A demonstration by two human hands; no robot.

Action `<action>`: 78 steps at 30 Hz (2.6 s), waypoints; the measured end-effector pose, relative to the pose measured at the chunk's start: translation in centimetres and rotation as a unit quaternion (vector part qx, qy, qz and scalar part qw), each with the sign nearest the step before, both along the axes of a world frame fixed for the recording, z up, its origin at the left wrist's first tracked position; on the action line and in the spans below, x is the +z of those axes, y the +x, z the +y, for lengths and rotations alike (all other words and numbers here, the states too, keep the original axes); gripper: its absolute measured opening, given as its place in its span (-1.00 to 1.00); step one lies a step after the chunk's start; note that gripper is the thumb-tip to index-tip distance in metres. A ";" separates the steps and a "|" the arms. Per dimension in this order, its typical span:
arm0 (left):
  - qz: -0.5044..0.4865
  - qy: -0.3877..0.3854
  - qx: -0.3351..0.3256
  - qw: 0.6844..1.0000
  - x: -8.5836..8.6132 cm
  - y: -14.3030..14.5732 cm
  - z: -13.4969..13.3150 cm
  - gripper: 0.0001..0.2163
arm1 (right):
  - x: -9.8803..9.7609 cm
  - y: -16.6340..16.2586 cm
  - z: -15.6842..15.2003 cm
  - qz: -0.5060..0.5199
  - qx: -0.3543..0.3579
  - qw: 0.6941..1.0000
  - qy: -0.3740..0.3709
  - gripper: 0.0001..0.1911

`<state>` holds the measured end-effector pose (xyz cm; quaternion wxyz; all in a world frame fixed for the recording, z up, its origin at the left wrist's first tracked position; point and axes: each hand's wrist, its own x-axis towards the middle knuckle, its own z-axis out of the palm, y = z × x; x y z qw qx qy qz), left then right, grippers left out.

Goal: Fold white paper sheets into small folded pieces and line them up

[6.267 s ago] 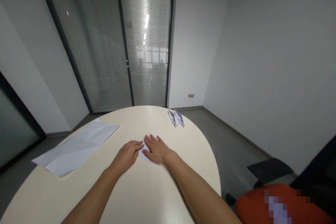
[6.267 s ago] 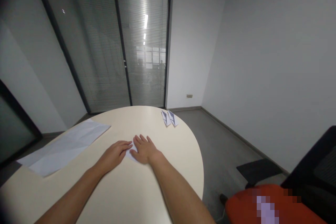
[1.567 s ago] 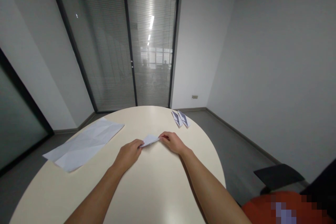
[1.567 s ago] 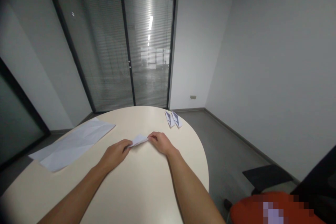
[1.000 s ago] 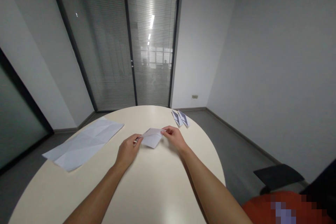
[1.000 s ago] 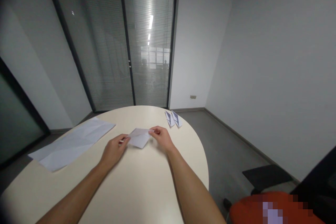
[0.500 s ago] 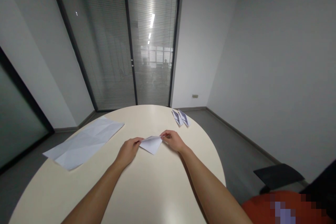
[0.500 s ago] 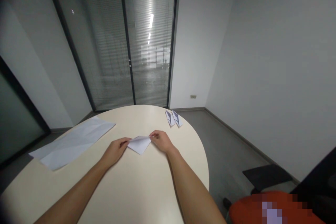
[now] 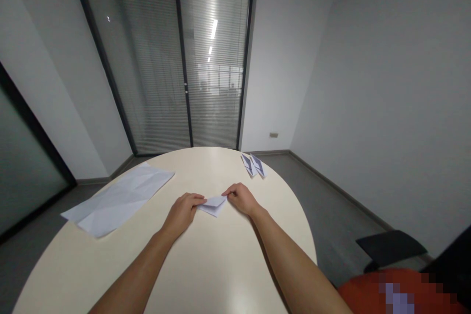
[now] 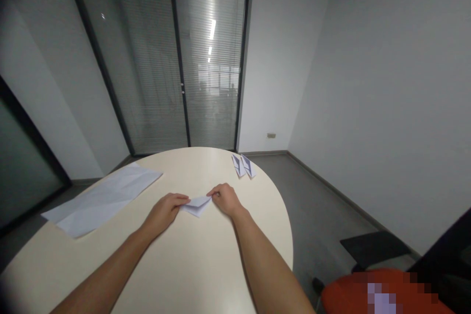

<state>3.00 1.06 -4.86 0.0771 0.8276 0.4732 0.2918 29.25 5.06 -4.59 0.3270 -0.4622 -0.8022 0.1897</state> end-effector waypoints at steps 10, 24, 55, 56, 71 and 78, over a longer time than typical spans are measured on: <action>0.065 0.004 -0.071 0.995 1.1 1.0 -1.3 -0.66 | 0.4 -0.2 -0.3 -0.017 0.002 1.000 -0.003 -0.60; 0.069 -0.007 -0.051 0.996 1.6 1.4 -2.1 -0.62 | 2.6 -2.4 -2.8 -0.118 0.024 0.992 0.030 -0.60; 0.079 -0.025 0.049 0.995 2.2 2.1 -1.9 -0.79 | 2.3 -4.2 -4.2 -0.191 0.027 0.981 0.012 -0.50; 0.078 -0.021 0.051 0.995 2.1 2.1 -1.8 -0.79 | 2.3 -4.6 -4.4 -0.183 0.065 0.981 0.006 -0.49; 0.039 -0.003 0.053 0.998 0.3 1.3 -0.8 -0.76 | 2.3 -5.6 -5.1 -0.228 0.036 0.967 -0.109 -0.22; -0.002 -0.013 0.066 0.998 0.0 1.0 -0.3 -0.76 | 2.4 -4.9 -4.8 -0.230 0.021 0.967 -0.105 -0.19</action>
